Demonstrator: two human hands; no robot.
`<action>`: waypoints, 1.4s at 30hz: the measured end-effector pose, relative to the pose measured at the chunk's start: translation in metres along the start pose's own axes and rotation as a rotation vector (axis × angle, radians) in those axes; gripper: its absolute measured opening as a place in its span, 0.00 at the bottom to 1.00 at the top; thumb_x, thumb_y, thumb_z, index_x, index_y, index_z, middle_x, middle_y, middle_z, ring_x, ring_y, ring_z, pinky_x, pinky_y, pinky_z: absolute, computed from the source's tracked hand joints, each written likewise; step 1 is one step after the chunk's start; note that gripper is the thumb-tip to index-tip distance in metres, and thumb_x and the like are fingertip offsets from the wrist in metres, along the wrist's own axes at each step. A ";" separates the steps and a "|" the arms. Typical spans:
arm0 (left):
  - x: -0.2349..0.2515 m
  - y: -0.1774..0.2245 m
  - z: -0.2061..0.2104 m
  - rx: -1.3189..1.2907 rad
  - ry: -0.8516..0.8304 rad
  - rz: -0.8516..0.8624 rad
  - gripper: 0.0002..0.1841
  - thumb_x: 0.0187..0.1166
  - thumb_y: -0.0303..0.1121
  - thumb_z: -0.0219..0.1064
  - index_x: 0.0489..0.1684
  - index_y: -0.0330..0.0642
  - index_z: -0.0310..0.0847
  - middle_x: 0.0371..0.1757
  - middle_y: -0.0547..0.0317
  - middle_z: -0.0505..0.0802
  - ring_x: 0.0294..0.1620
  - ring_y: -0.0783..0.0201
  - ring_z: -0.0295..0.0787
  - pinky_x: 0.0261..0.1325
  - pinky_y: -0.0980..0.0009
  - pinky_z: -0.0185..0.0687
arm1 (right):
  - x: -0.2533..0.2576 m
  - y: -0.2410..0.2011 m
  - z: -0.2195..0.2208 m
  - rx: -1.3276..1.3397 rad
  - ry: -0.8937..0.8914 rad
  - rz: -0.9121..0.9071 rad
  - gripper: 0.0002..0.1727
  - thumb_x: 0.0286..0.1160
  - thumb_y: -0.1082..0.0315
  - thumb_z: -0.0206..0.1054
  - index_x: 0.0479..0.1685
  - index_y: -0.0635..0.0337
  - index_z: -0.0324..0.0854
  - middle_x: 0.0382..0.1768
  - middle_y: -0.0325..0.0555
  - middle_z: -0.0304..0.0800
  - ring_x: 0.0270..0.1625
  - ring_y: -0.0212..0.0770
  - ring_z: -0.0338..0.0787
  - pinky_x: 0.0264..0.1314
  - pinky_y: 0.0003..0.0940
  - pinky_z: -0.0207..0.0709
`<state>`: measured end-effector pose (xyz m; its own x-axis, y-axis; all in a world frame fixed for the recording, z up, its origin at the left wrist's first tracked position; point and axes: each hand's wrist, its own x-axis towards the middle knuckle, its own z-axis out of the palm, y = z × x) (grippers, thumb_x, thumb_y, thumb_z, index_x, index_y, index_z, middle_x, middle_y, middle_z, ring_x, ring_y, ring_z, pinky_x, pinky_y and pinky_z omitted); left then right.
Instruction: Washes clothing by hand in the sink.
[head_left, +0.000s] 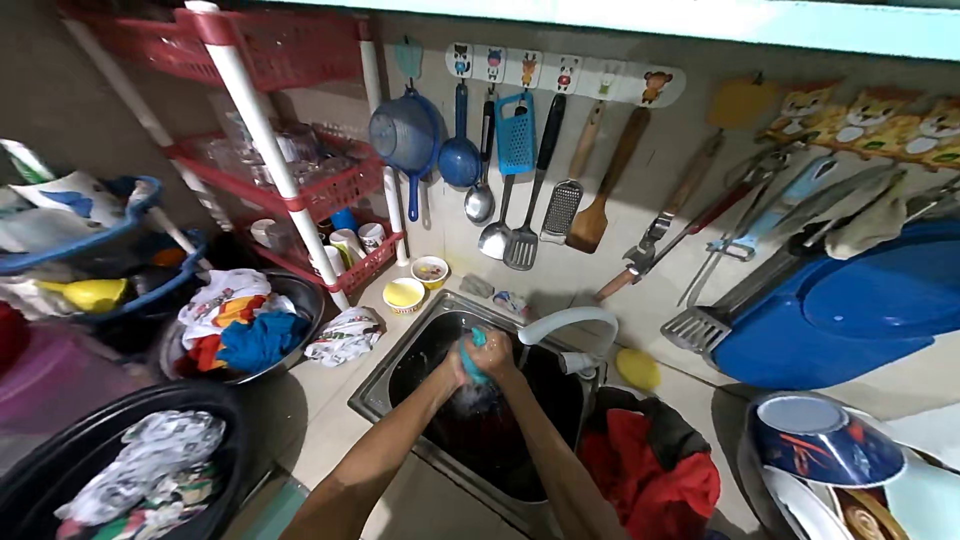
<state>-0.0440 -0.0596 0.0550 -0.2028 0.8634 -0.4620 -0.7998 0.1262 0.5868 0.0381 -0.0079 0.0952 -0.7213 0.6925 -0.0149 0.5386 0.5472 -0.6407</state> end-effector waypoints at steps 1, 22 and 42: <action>-0.006 -0.001 0.000 0.034 0.007 -0.035 0.29 0.93 0.52 0.26 0.54 0.47 0.74 0.36 0.58 0.85 0.36 0.63 0.83 0.38 0.64 0.81 | -0.001 0.001 0.001 -0.059 -0.046 -0.050 0.26 0.82 0.56 0.60 0.69 0.66 0.84 0.68 0.64 0.87 0.73 0.59 0.84 0.79 0.55 0.69; -0.261 0.127 -0.216 0.146 0.798 1.054 0.26 0.92 0.55 0.44 0.64 0.45 0.79 0.46 0.56 0.92 0.45 0.64 0.89 0.50 0.61 0.88 | -0.055 0.156 0.147 -0.257 -0.599 0.300 0.51 0.75 0.56 0.75 0.94 0.60 0.49 0.88 0.78 0.50 0.87 0.76 0.60 0.86 0.68 0.59; -0.104 0.008 -0.132 1.317 0.217 0.690 0.26 0.74 0.39 0.77 0.66 0.32 0.83 0.77 0.29 0.78 0.82 0.36 0.68 0.83 0.44 0.65 | -0.039 0.026 0.027 -0.130 -0.231 0.228 0.20 0.86 0.66 0.61 0.68 0.71 0.81 0.69 0.70 0.82 0.75 0.67 0.80 0.77 0.66 0.70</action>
<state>-0.1040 -0.2129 0.0193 -0.4891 0.8625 0.1295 0.5280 0.1746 0.8311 0.0684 -0.0332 0.0584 -0.6477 0.6871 -0.3293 0.7374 0.4565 -0.4978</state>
